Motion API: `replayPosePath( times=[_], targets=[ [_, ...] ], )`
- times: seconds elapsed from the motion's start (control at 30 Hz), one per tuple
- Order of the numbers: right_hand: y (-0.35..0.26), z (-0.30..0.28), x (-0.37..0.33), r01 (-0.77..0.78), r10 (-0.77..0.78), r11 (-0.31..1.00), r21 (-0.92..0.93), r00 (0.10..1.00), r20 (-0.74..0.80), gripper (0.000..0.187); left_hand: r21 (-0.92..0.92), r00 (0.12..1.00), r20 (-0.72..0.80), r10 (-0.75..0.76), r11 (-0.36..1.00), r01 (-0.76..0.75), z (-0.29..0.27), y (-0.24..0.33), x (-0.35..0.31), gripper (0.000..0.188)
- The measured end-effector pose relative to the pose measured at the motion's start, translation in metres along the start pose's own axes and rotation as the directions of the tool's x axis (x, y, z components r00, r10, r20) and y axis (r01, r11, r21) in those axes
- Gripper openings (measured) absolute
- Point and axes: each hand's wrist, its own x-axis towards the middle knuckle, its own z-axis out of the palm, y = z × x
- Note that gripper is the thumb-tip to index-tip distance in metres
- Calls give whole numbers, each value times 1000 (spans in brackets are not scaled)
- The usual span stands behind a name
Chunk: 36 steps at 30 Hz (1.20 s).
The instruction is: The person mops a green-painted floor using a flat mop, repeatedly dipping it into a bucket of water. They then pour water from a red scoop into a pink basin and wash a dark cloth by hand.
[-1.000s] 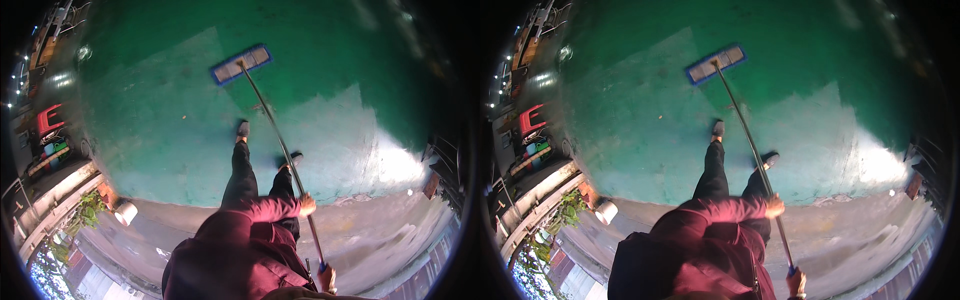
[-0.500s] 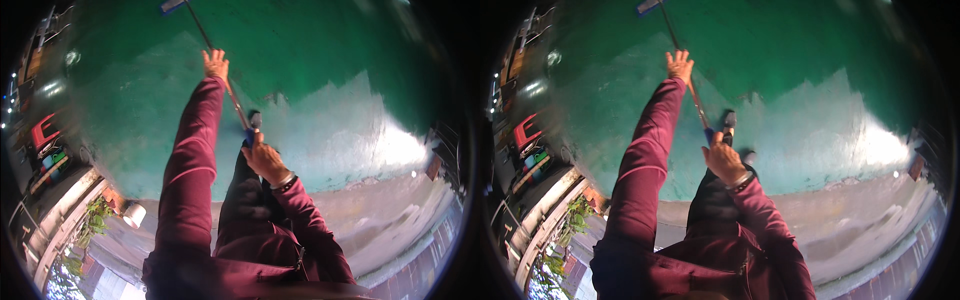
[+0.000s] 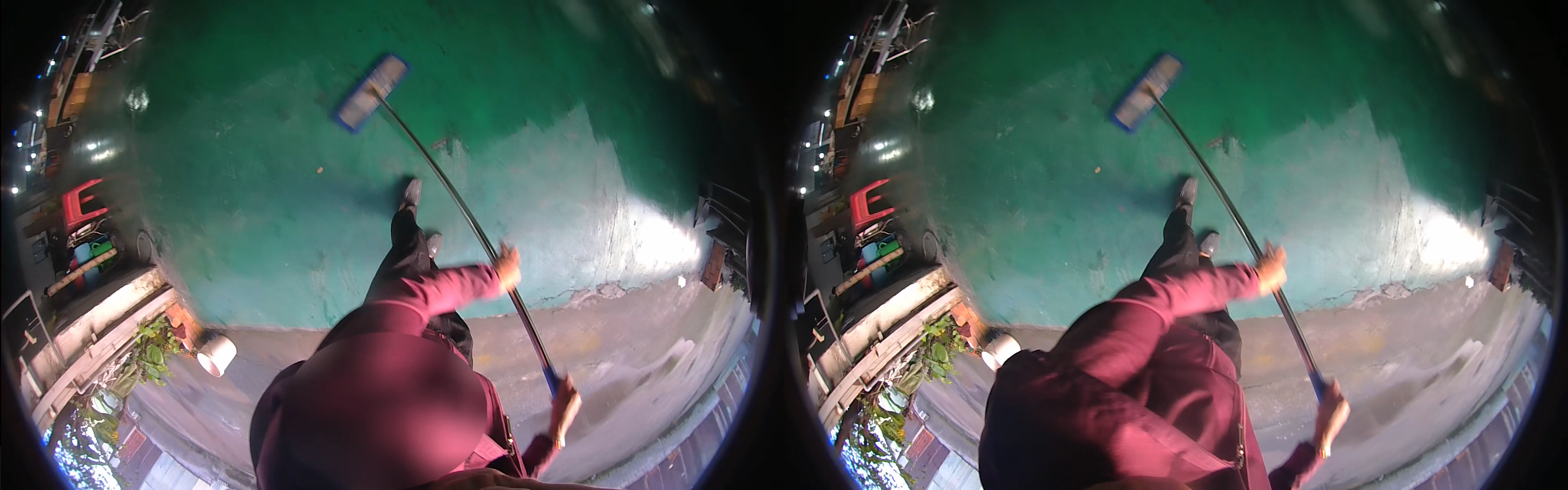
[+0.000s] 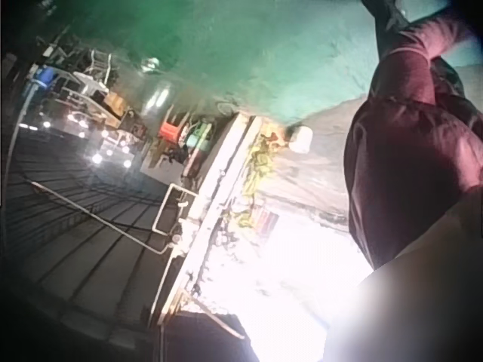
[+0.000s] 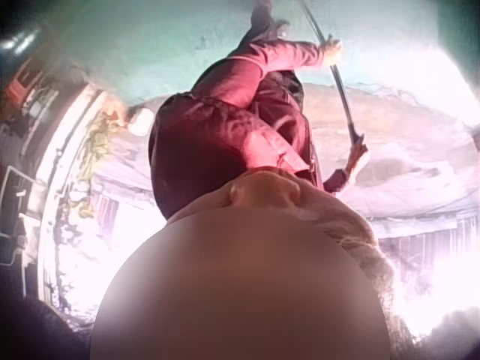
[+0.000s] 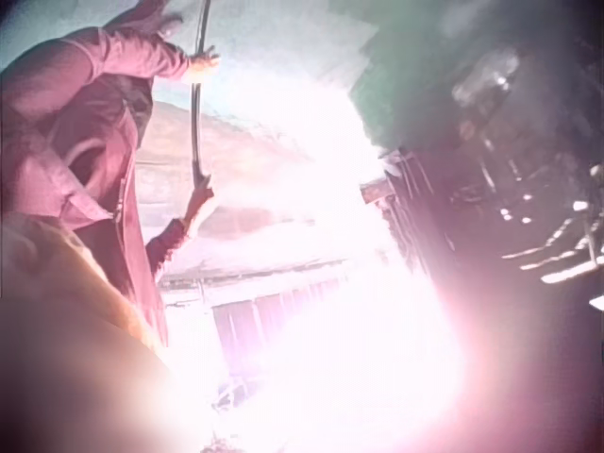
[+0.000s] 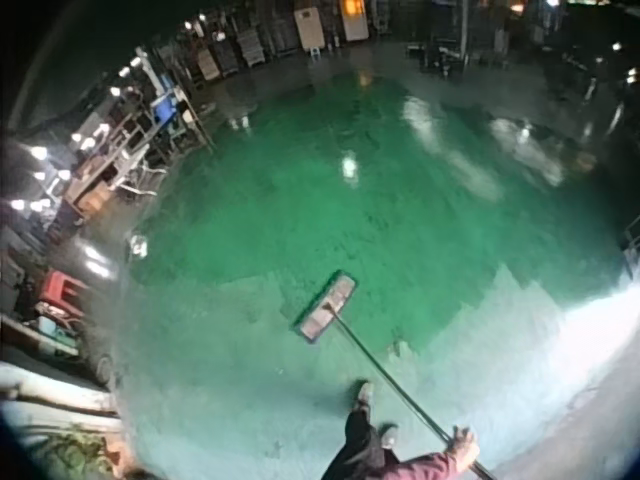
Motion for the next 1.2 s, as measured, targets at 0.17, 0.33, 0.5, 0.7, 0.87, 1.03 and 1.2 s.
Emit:
replayPosePath(
  times=[0.17,0.33,0.5,0.7,0.87,1.03,1.2],
  targets=[
    [160,-30,-107,-285,398,864,416,892,-215,32,-251,845,239,478,871,-422,-4,190,-49,27],
    [226,-35,-144,-206,57,929,-307,900,-432,31,-349,780,321,537,833,-429,18,229,-73,41],
    [196,-58,-56,-69,17,985,-155,949,-315,36,-445,917,230,327,873,-200,0,173,-48,41],
    [-94,-90,16,223,-256,964,-144,924,-283,52,-425,966,-257,-20,900,-95,-112,-95,-46,10],
    [-425,-62,-22,625,-676,733,-268,713,-186,32,-256,667,-673,-319,947,194,-214,-367,-133,8],
    [-665,15,-99,891,-929,353,-285,298,-219,32,-159,497,-816,-294,942,295,-277,-608,-259,13],
    [-778,164,-157,874,-988,153,-462,145,-53,36,-262,508,-377,-775,615,744,-267,-737,-397,17]
  ],
)
